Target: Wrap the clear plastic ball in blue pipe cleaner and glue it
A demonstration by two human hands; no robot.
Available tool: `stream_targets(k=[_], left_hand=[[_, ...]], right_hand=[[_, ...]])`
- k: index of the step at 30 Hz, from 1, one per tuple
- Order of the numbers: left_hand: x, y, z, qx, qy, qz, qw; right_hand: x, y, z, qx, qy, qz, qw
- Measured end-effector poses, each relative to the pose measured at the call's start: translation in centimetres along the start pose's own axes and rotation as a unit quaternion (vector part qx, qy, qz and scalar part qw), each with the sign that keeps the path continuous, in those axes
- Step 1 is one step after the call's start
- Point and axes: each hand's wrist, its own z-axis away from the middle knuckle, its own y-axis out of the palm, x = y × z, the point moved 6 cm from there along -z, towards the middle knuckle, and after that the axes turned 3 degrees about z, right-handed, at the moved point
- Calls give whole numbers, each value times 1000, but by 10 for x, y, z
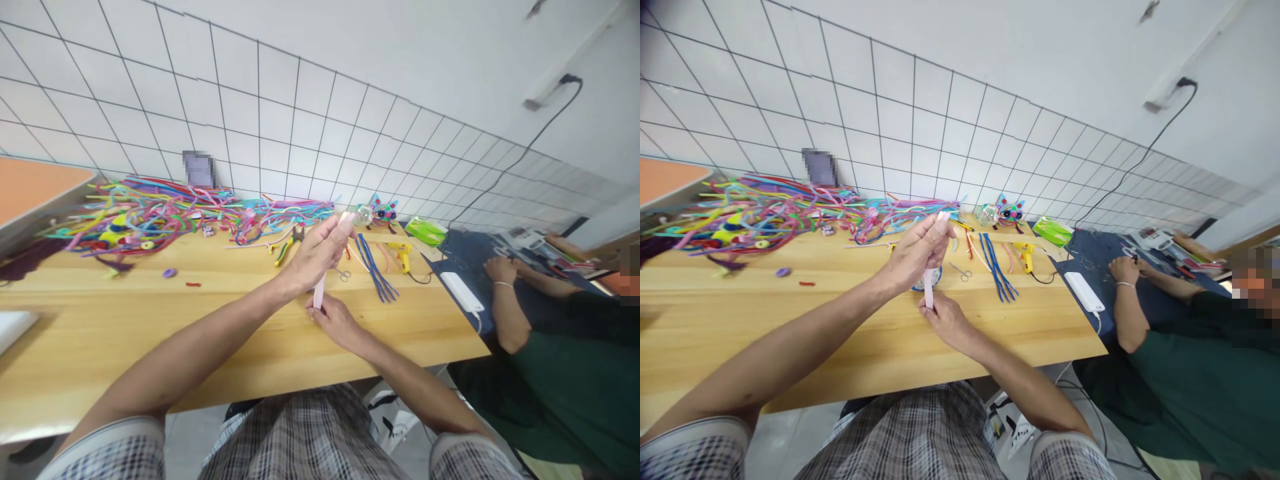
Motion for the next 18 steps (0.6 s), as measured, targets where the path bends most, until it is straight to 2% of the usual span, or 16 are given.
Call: stream_targets(k=[6, 11, 14, 18], left_hand=[[3, -2, 5, -18, 37, -46, 998], [-2, -3, 9, -21, 51, -63, 996], [-1, -3, 10, -19, 42, -52, 998], [2, -4, 9, -20, 48, -58, 997]], right_hand=[[-3, 6, 1, 13, -13, 7, 1000], [-2, 10, 1, 26, 4, 18, 999], [4, -7, 2, 23, 34, 46, 998], [15, -43, 5, -40, 39, 52, 997]])
